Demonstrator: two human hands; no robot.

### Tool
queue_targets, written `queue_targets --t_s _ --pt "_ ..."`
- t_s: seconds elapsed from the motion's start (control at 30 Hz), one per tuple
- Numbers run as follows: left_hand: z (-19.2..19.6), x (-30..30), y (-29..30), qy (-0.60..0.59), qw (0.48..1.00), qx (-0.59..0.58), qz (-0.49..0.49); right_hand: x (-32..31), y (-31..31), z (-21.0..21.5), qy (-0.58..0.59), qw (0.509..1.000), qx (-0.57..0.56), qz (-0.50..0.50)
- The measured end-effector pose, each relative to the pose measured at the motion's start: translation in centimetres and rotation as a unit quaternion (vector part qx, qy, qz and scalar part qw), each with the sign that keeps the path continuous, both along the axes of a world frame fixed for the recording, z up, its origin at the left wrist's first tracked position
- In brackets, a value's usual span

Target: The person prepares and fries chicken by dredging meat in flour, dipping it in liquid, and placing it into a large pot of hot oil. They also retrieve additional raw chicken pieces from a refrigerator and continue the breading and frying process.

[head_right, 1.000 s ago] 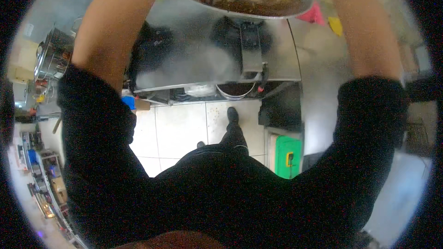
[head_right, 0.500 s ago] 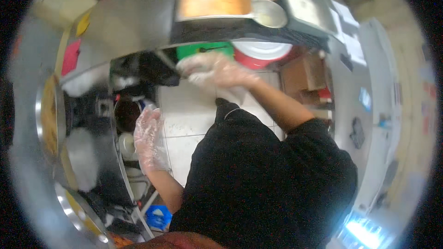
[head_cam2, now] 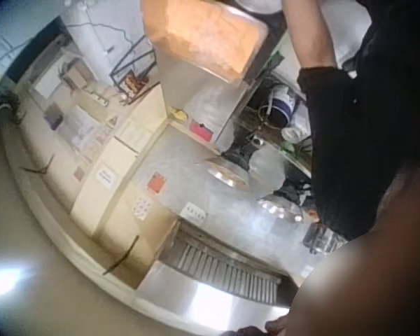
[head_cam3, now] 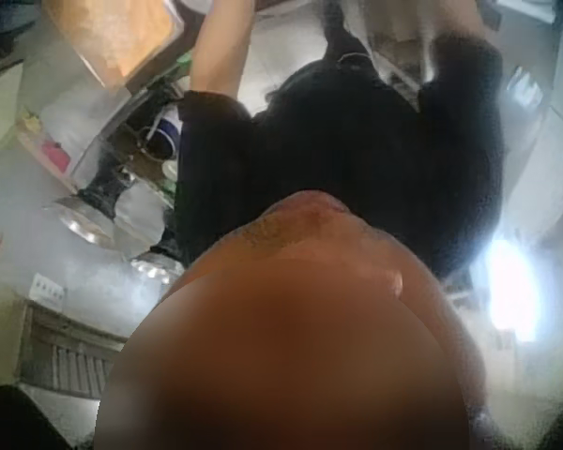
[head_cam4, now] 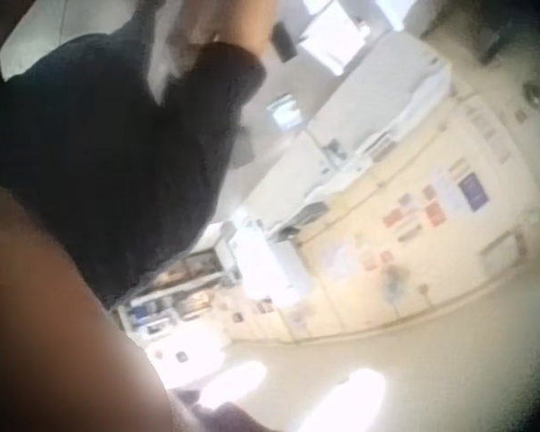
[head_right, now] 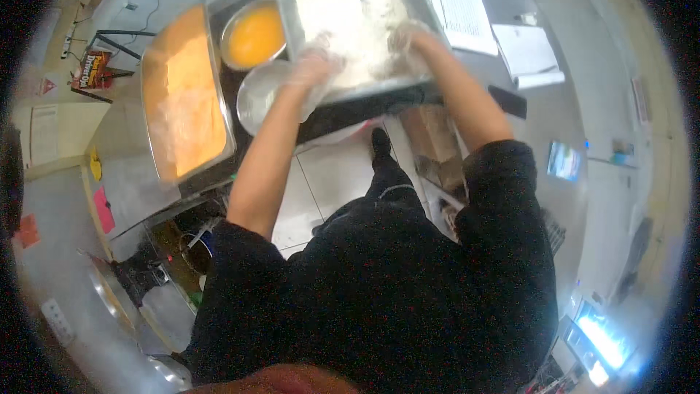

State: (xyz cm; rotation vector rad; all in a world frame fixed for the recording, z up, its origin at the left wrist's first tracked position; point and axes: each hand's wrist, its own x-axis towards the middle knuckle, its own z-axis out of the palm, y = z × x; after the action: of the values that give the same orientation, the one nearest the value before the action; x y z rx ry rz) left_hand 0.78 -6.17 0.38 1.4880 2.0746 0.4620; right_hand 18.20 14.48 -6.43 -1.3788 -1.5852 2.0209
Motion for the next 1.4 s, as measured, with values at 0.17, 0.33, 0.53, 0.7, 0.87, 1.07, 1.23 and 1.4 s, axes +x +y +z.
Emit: queue_targets --t_s 0.17,0.33,0.53,0.7,0.87,1.07,1.23,1.4 --pt "-8.7 0.2 7.0 0.073 0.983 -0.141 0.090 -0.3 2.5 0.3 -0.213 0.871 0.252 0.363" --pt "-6.8 1.3 8.8 0.040 0.976 -0.148 0.153 0.2 4.3 2.8 -0.241 0.821 0.290 0.428" --pt "-4.9 -2.6 8.3 -0.127 0.977 -0.106 0.133 -0.2 4.8 2.7 -0.179 0.922 0.195 0.284" --pt "-6.0 -4.0 8.9 -0.039 0.989 0.029 0.142 -1.3 4.1 4.4 -0.279 0.813 0.266 0.436" --pt "-5.4 -3.5 10.5 -0.031 0.993 0.082 0.076 0.1 3.4 0.2 -0.192 0.708 0.548 0.402" --pt "-7.8 -4.9 11.6 0.087 0.996 0.005 -0.027 -1.1 3.9 2.2 -0.230 0.683 0.492 0.489" --pt "-8.2 -3.6 11.7 0.063 0.990 0.076 0.097 -1.6 3.2 1.8 -0.237 0.693 0.469 0.494" --pt "-10.5 -2.4 11.8 0.103 0.973 0.164 0.126 -4.3 4.5 2.1 -0.343 0.630 0.308 0.625"
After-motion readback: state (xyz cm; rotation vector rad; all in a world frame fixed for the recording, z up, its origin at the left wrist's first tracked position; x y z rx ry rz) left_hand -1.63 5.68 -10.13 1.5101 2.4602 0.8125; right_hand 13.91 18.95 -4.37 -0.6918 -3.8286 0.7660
